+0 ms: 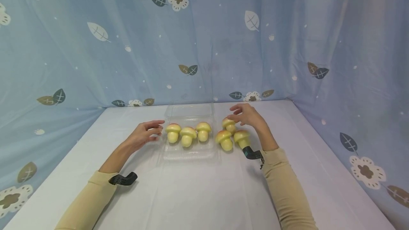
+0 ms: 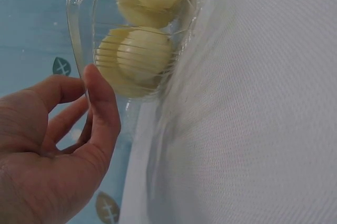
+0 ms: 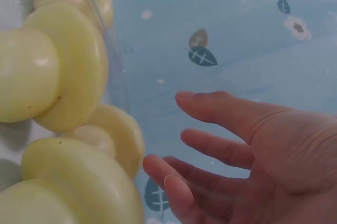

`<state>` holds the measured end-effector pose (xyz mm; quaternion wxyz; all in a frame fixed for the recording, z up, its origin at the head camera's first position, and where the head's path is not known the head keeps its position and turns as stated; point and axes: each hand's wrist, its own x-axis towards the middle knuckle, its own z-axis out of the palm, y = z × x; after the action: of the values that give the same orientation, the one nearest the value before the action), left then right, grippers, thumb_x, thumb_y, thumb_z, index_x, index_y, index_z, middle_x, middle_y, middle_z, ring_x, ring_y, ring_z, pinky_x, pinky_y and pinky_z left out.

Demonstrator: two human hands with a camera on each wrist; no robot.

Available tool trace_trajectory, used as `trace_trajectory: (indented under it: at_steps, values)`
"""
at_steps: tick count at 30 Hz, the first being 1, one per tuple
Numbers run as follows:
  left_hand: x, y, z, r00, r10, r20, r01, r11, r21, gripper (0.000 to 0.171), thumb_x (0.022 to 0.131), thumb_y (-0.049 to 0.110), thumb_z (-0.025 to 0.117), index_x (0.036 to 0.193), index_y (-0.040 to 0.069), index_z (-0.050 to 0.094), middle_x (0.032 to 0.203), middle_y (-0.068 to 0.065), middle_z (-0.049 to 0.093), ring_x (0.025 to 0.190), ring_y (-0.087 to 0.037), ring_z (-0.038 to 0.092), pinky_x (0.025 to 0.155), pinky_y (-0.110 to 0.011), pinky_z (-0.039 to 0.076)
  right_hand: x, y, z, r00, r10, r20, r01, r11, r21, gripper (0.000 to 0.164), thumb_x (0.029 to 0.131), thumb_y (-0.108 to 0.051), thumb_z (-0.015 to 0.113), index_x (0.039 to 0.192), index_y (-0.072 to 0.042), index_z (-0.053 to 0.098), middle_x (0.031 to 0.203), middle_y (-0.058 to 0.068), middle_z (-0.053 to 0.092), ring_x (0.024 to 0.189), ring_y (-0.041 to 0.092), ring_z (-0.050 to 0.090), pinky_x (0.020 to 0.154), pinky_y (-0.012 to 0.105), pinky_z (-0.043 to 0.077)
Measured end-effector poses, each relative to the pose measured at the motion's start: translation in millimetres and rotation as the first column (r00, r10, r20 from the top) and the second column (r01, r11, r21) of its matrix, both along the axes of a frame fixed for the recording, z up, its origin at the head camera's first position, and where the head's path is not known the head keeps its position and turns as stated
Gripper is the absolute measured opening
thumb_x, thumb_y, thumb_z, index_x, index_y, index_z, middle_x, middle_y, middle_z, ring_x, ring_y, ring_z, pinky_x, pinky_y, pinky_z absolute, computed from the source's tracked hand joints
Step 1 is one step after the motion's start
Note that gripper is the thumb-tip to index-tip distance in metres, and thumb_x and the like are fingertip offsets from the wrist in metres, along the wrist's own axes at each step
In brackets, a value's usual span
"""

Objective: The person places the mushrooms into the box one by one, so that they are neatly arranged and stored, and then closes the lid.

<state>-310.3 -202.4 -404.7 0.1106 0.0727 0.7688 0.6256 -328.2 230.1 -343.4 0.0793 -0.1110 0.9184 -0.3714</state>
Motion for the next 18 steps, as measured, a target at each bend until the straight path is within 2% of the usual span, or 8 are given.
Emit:
trace_trajectory:
  at_steps: [12, 18]
  values:
    - [-1.0, -1.5, -3.3, 1.000, -0.001, 0.011, 0.001, 1.000, -0.001, 0.053, 0.098, 0.016, 0.062, 0.146, 0.004, 0.045, 0.113, -0.005, 0.053, 0.092, -0.014, 0.061, 0.080, -0.030, 0.059, -6.3, 6.1, -10.9, 0.997, -0.018, 0.075, 0.017, 1.000, 0.016, 0.056, 0.095, -0.035, 0.065, 0.141, -0.008, 0.049, 0.137, 0.024, 0.055, 0.103, 0.031, 0.067, 0.076, 0.034, 0.059]
    - [-1.9, -0.5, -1.5, 1.000, 0.002, 0.011, -0.002, 1.000, 0.004, 0.051, 0.098, 0.014, 0.061, 0.146, 0.005, 0.046, 0.114, -0.006, 0.052, 0.092, -0.014, 0.061, 0.075, -0.026, 0.059, -13.0, 2.3, -12.0, 0.993, -0.017, 0.116, 0.010, 0.998, 0.066, 0.058, 0.096, -0.035, 0.064, 0.143, -0.005, 0.047, 0.138, 0.025, 0.053, 0.102, 0.029, 0.067, 0.075, 0.033, 0.059]
